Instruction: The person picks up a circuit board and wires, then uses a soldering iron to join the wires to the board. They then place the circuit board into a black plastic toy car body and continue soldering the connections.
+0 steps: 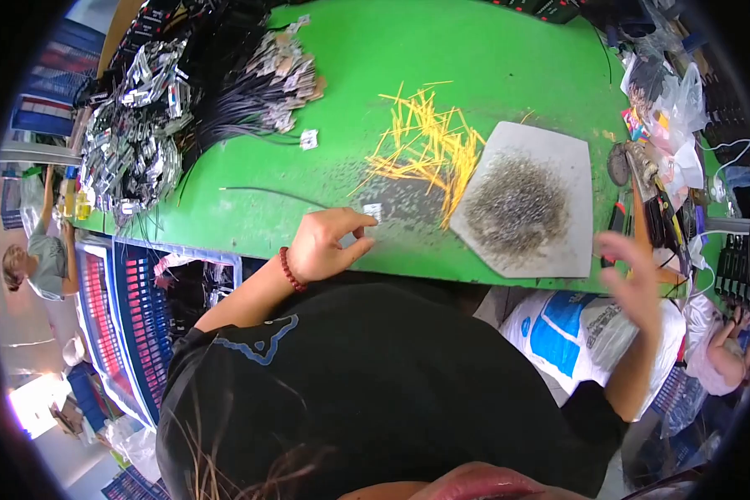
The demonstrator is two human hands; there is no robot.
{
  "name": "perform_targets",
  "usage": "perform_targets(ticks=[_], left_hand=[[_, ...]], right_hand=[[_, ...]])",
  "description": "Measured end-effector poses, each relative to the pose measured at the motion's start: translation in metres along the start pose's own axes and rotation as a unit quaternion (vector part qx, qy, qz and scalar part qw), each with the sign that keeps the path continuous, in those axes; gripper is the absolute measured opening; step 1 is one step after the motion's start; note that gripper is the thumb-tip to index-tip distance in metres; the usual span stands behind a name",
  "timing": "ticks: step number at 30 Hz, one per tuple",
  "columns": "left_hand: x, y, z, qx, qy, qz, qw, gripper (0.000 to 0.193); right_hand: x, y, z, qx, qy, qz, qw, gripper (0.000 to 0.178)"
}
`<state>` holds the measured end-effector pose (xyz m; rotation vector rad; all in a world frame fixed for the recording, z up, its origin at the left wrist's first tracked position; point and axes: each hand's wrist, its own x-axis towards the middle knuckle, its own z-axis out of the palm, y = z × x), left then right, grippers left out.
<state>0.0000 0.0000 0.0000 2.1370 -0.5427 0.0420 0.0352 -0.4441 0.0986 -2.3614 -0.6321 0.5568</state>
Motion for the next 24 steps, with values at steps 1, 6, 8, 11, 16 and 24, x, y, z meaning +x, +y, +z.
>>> perform_targets(ticks=[1, 6, 8, 11, 16, 24], left_hand=[[0.000, -0.003, 0.005, 0.027, -0.002, 0.006, 1.000, 0.029], [-0.083, -0.023, -0.046, 0.065, 0.022, -0.011, 0.998, 0.023], [-0.104, -0.033, -0.049, 0.068, 0.045, -0.016, 0.997, 0.021], [-0.113, -0.047, -0.052, 0.081, 0.077, 0.017, 0.994, 0.022], [-0.101, -0.058, -0.061, 0.110, 0.103, 0.035, 0.988, 0.022], [-0.083, -0.064, -0.086, 0.147, 0.094, 0.028, 0.984, 0.026]], right_hand=[[0.002, -0.003, -0.006, -0.012, -0.001, 0.001, 1.000, 0.054], [0.075, -0.081, 0.145, -0.073, 0.132, -0.101, 0.983, 0.044], [0.101, -0.088, 0.168, -0.045, 0.191, -0.098, 0.976, 0.041], [0.127, -0.089, 0.195, -0.102, 0.230, -0.124, 0.960, 0.037], [0.141, -0.085, 0.210, -0.134, 0.250, -0.162, 0.945, 0.029], [0.156, -0.097, 0.234, -0.099, 0.267, -0.151, 0.946, 0.027]])
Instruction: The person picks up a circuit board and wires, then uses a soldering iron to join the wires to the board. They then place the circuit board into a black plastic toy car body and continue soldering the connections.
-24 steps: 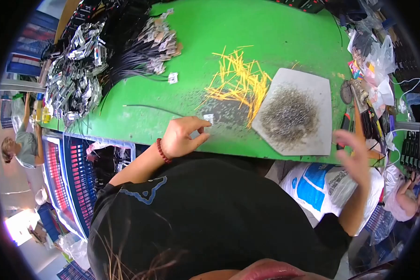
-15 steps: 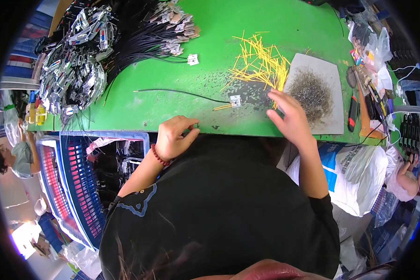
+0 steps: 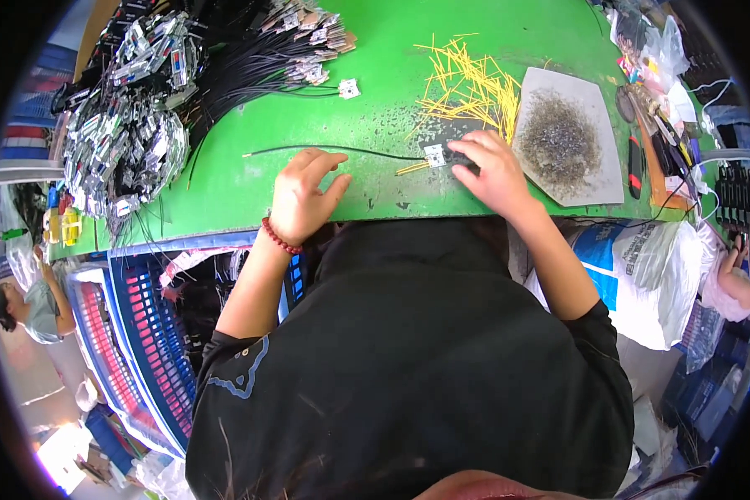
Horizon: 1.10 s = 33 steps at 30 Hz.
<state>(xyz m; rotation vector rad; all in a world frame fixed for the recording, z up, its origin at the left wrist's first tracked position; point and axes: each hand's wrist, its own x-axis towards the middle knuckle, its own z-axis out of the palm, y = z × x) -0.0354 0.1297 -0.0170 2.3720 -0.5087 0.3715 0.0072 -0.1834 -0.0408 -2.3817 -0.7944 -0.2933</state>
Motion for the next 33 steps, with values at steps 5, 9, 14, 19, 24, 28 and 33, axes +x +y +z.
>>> perform_targets(ticks=[5, 9, 14, 19, 24, 28, 33], left_hand=[[0.027, -0.022, 0.013, 0.012, -0.019, 0.042, 0.999, 0.026], [0.055, -0.031, 0.027, 0.014, -0.045, 0.059, 0.997, 0.028], [0.062, -0.024, 0.030, 0.003, -0.096, 0.052, 0.994, 0.034], [0.058, -0.030, 0.023, -0.017, -0.125, 0.024, 0.992, 0.039], [0.056, -0.038, 0.013, 0.019, -0.115, -0.003, 0.993, 0.040], [0.074, -0.049, 0.020, 0.023, -0.110, 0.008, 0.994, 0.038], [0.083, -0.060, 0.015, 0.062, -0.136, 0.034, 0.988, 0.044]], right_hand=[[0.014, -0.006, 0.008, -0.005, -0.052, 0.013, 0.999, 0.029], [0.021, -0.003, 0.023, -0.011, -0.043, -0.017, 0.999, 0.028], [0.053, -0.008, 0.027, 0.006, -0.085, -0.050, 0.995, 0.043], [0.075, 0.026, -0.001, -0.033, -0.315, -0.111, 0.942, 0.084], [0.083, 0.061, -0.056, -0.258, -0.304, -0.010, 0.917, 0.090], [0.077, 0.035, -0.030, -0.089, -0.353, -0.089, 0.927, 0.093], [0.075, 0.061, -0.049, -0.229, -0.333, -0.004, 0.915, 0.101]])
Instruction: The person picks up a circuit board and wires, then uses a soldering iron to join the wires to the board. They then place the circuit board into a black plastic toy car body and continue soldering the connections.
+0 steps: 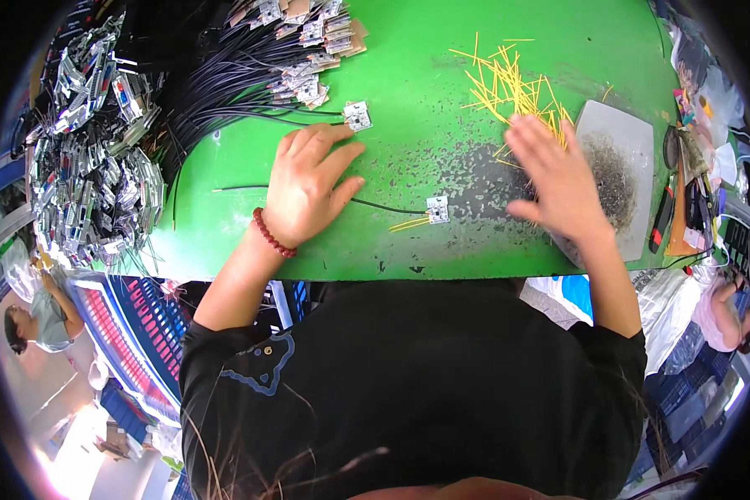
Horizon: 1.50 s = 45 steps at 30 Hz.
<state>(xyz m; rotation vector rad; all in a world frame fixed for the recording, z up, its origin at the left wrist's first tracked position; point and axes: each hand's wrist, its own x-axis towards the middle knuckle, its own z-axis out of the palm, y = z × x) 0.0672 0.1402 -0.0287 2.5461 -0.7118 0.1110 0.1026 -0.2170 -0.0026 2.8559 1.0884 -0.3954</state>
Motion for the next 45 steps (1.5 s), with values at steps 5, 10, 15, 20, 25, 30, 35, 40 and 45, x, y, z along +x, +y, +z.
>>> perform_targets(ticks=[5, 10, 15, 20, 25, 30, 35, 40, 45], left_hand=[[0.012, -0.001, 0.003, 0.026, -0.008, -0.018, 0.999, 0.052], [0.017, -0.006, 0.002, 0.058, 0.013, -0.024, 0.998, 0.056], [-0.025, 0.029, 0.002, -0.062, -0.017, 0.002, 0.998, 0.035], [-0.035, 0.029, 0.020, -0.051, 0.012, 0.029, 0.998, 0.018], [-0.031, 0.021, 0.013, -0.076, 0.032, 0.035, 0.996, 0.018], [-0.002, 0.001, 0.005, 0.017, 0.072, 0.039, 0.997, 0.017], [-0.003, -0.016, 0.019, 0.005, 0.073, 0.006, 0.997, 0.017], [-0.002, -0.014, 0.005, -0.040, 0.082, -0.013, 0.996, 0.021], [-0.009, -0.015, -0.007, -0.045, 0.071, -0.024, 0.996, 0.021]], right_hand=[[0.004, -0.025, 0.011, 0.084, -0.004, -0.114, 0.990, 0.102], [0.006, -0.010, 0.002, 0.002, 0.087, 0.026, 0.996, 0.081], [0.006, -0.078, 0.016, 0.209, 0.128, -0.061, 0.968, 0.068], [0.021, -0.096, 0.035, 0.253, 0.213, -0.044, 0.943, 0.043], [0.033, -0.098, 0.026, 0.248, 0.225, -0.046, 0.941, 0.029], [0.076, -0.083, 0.022, 0.188, 0.308, -0.048, 0.931, 0.022], [0.081, -0.082, 0.016, 0.183, 0.267, -0.021, 0.946, 0.023], [0.089, -0.085, 0.016, 0.268, 0.247, -0.011, 0.931, 0.025], [0.095, -0.077, 0.029, 0.243, 0.273, -0.024, 0.931, 0.029]])
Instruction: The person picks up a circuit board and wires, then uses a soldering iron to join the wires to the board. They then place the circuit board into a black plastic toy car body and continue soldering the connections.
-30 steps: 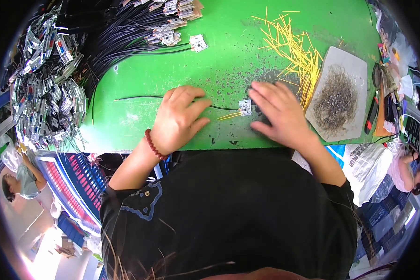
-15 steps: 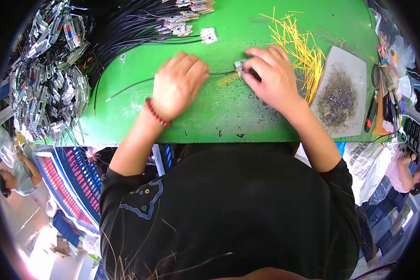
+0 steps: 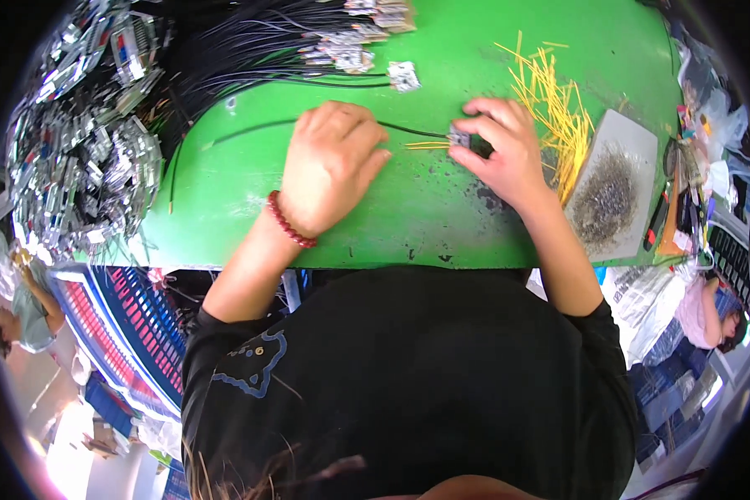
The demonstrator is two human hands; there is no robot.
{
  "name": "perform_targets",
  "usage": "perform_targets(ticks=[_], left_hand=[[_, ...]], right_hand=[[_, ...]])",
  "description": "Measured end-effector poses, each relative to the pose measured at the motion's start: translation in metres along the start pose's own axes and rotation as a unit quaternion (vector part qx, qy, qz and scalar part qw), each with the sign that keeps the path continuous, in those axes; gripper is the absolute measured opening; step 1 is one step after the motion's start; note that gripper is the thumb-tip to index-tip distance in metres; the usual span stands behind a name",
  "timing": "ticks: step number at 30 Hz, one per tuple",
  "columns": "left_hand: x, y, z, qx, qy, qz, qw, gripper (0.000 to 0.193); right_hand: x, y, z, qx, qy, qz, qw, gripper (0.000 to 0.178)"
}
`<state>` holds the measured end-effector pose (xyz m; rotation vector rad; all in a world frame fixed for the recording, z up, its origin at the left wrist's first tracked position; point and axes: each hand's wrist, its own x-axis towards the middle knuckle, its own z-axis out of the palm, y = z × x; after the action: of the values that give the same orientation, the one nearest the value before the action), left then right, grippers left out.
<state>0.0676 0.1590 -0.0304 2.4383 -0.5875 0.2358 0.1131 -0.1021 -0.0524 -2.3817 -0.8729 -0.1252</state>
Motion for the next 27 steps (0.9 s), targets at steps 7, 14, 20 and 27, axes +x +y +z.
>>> perform_targets(ticks=[7, 14, 20, 27], left_hand=[[-0.024, 0.009, 0.000, -0.039, 0.047, 0.000, 0.998, 0.020], [-0.051, 0.014, -0.030, -0.025, 0.099, -0.092, 0.991, 0.019], [-0.077, -0.031, -0.100, 0.099, 0.202, -0.174, 0.959, 0.014], [-0.020, -0.129, -0.145, 0.536, -0.074, -0.272, 0.796, 0.010]], right_hand=[[-0.011, -0.009, -0.002, 0.005, 0.028, 0.025, 0.999, 0.034], [-0.021, -0.015, -0.016, 0.059, 0.008, 0.037, 0.998, 0.038], [-0.036, -0.040, -0.027, 0.142, -0.010, 0.039, 0.989, 0.024], [-0.039, -0.047, -0.021, 0.172, -0.008, 0.020, 0.985, 0.022]])
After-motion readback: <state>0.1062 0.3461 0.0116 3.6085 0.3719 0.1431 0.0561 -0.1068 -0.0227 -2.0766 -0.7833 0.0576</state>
